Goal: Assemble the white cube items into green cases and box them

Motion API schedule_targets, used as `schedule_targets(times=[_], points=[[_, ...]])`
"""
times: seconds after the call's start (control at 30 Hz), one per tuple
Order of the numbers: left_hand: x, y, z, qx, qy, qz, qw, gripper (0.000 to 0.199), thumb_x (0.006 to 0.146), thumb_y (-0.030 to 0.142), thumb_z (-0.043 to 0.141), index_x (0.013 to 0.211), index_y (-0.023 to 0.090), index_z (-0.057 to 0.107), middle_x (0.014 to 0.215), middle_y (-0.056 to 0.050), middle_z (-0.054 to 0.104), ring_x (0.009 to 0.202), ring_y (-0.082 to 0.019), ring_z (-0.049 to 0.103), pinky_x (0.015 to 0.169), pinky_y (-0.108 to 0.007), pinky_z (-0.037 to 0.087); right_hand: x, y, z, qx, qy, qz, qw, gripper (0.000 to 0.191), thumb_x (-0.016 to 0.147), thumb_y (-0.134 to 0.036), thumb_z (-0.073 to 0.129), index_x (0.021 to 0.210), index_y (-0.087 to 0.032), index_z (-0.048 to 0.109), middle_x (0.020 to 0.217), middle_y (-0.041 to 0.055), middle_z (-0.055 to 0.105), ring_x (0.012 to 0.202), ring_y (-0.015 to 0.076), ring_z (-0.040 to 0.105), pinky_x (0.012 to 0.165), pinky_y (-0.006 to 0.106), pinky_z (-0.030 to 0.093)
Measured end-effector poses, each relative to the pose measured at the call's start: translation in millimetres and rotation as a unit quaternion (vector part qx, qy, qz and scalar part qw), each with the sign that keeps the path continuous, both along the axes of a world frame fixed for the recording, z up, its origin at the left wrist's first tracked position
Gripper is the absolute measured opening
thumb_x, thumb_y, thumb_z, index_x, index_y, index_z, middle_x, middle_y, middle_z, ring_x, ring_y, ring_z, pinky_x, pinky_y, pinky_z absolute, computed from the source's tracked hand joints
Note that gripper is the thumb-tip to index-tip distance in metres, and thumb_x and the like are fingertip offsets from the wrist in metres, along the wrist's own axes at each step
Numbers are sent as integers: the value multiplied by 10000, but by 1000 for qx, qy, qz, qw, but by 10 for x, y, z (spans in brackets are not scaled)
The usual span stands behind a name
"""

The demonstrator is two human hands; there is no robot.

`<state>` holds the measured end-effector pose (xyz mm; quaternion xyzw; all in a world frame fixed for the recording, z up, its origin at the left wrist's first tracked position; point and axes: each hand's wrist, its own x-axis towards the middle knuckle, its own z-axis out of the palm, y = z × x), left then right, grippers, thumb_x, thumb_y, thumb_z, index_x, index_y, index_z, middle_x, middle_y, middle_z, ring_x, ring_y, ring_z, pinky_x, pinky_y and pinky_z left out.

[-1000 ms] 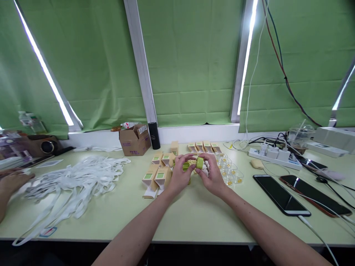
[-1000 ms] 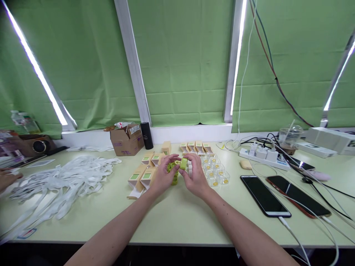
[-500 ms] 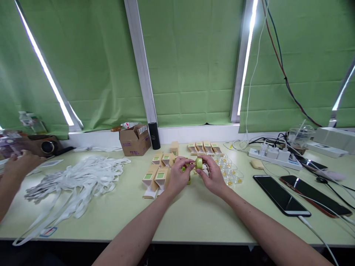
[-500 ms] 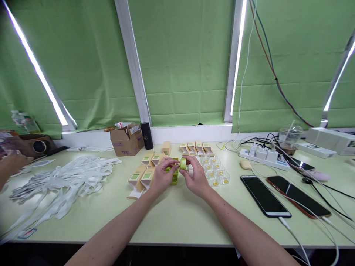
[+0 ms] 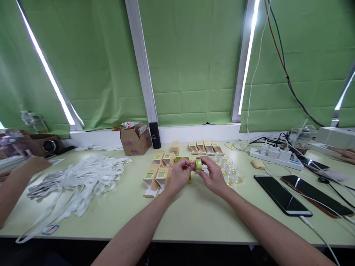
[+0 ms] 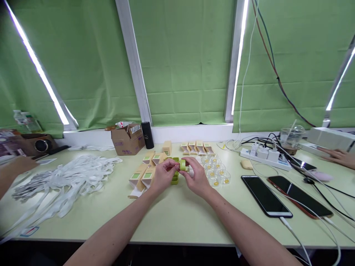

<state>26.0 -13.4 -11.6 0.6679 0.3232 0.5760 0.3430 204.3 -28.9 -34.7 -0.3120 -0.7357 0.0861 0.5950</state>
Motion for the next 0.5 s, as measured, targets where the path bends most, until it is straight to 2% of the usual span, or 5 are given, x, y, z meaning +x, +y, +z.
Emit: schedule_targets(times=[0.17,0.33,0.4,0.5], points=[[18,-5,-9,-8,3,-5,1000,268,856,416,787,859,149,758,860,-67,733,759,-163,680,731,-294,559,-6,-2,23,-10,11,-1,1000,379,971,-307,677,1346,-286,627,1191,94,694,982,248,668,916,441,598],[-34,-5,-4,39,31,12,999,329,902,412,759,1135,180,769,1105,-117,721,986,-218,702,871,-346,565,-20,-7,41,-48,39,43,997,415,987,-295,658,1400,-310,616,1350,110,600,938,201,662,883,411,628],[-67,11,4,56,45,18,997,372,941,422,718,1242,204,743,1168,-126,702,1079,-238,683,941,-378,553,-19,-6,37,-57,36,57,996,431,982,-289,660,1410,-319,626,1376,115,556,1012,213,671,923,423,627],[-90,43,8,57,80,23,995,414,947,439,715,1296,217,726,1221,-133,690,1138,-253,643,993,-412,537,-11,-9,38,-57,14,50,997,467,974,-284,664,1438,-333,631,1366,117,538,1233,271,623,1022,463,599]])
